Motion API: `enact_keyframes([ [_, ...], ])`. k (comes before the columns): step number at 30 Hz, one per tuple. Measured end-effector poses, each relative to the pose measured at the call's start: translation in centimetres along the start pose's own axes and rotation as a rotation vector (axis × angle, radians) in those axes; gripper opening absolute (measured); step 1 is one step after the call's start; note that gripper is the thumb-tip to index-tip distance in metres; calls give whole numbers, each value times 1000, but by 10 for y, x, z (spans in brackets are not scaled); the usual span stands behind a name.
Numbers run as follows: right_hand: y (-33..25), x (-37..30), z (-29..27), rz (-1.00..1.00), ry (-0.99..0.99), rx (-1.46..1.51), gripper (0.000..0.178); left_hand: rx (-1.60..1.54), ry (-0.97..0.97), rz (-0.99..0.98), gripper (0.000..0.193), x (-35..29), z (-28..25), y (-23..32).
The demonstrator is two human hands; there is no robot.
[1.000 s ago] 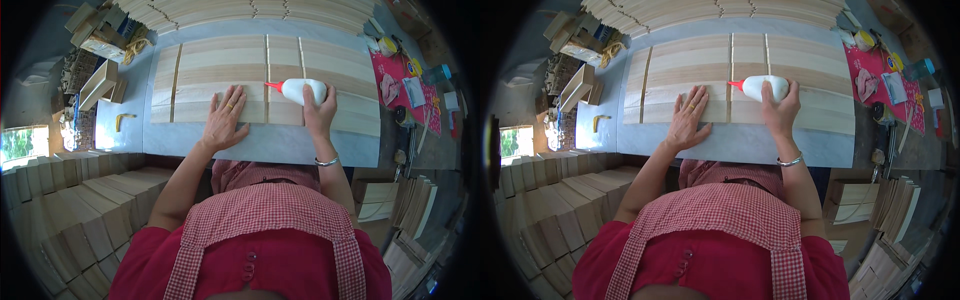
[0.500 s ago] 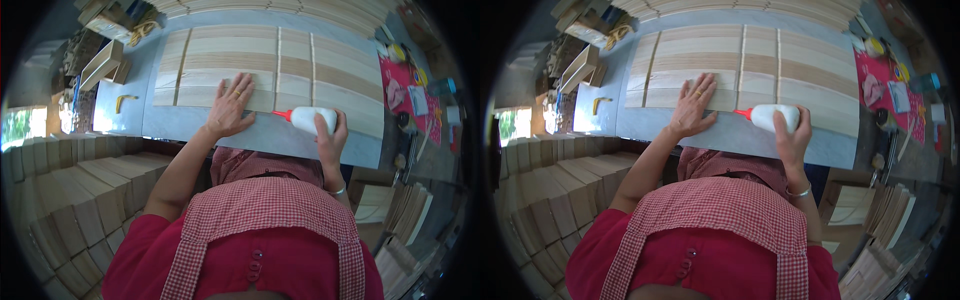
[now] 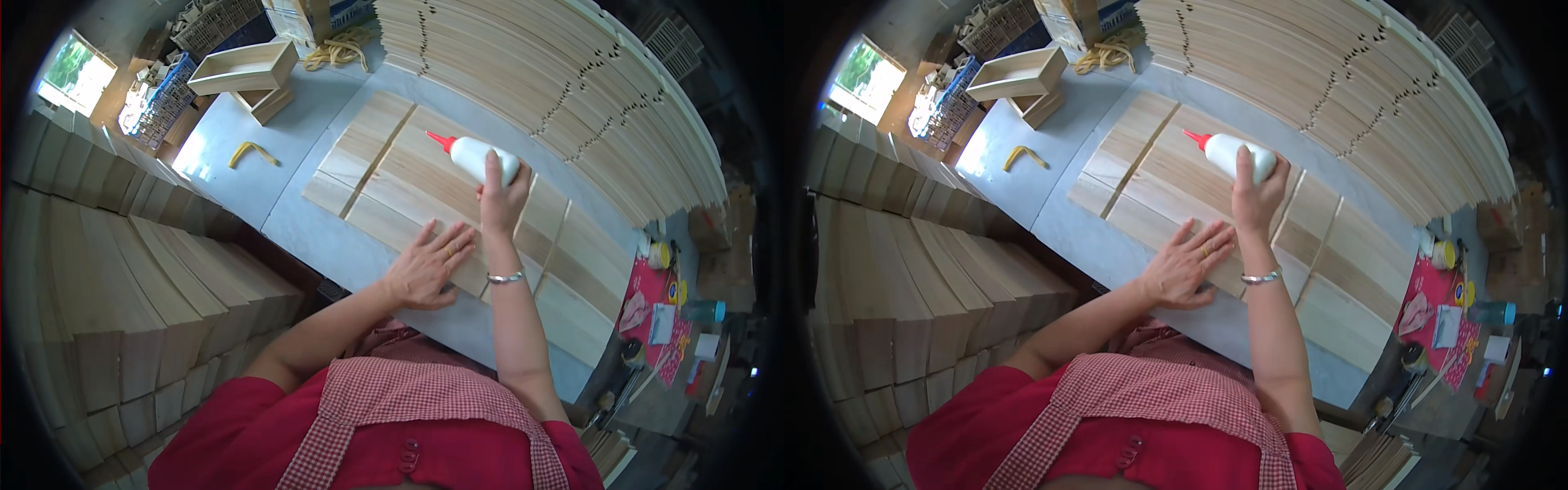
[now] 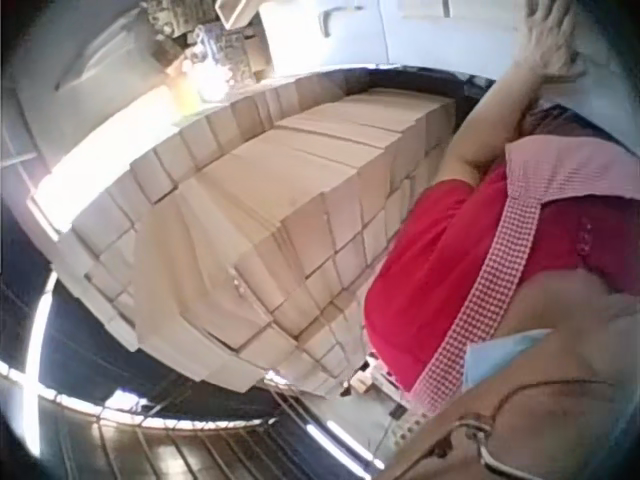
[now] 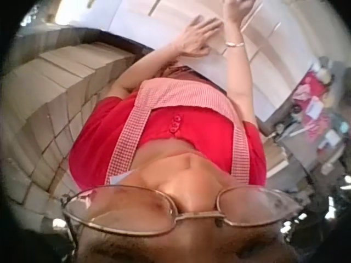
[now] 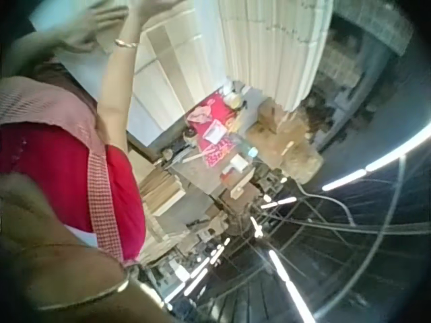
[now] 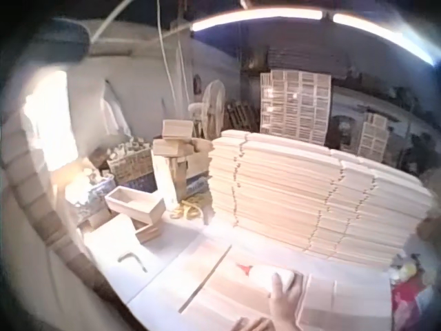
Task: The person assembles small wooden boxes by applying glue to the edges of pre-cut wooden frames and attaching flat wooden panels. They use a pneumatic nail gun to secure the joints and stack the finished boxes on a nearby pile. The process involves repetitive gluing, nailing, and stacking actions.
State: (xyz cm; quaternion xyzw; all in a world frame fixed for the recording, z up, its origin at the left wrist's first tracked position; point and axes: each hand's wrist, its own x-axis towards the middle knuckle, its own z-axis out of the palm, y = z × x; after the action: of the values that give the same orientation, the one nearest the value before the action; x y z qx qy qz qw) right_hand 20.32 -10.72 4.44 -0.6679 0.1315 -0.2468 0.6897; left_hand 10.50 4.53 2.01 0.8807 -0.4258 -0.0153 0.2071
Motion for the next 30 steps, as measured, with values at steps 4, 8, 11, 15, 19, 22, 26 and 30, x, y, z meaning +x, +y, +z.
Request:
enact_keyframes([
  [4,54,52,50,-187,116,-170,63,-44,-40,6,89,3,-5,0],
  [8,53,62,80,-60,127,-271,62,-81,-42,-10,92,1,-3,-5],
  [11,49,62,88,-94,149,-340,59,-104,-56,-12,93,2,-5,-6],
  [15,46,54,80,-44,101,-336,53,-123,-26,-1,93,1,-2,-8],
  [19,35,24,69,-80,52,-360,52,-128,-8,0,91,-1,4,-9],
  [22,26,-2,60,-150,24,-412,54,-121,4,8,84,-2,2,-8],
  [26,16,-32,55,-147,-17,-396,57,-146,116,29,68,-3,5,-9],
  [30,3,-58,53,-97,-72,-405,59,-238,197,55,62,-5,12,-10],
])
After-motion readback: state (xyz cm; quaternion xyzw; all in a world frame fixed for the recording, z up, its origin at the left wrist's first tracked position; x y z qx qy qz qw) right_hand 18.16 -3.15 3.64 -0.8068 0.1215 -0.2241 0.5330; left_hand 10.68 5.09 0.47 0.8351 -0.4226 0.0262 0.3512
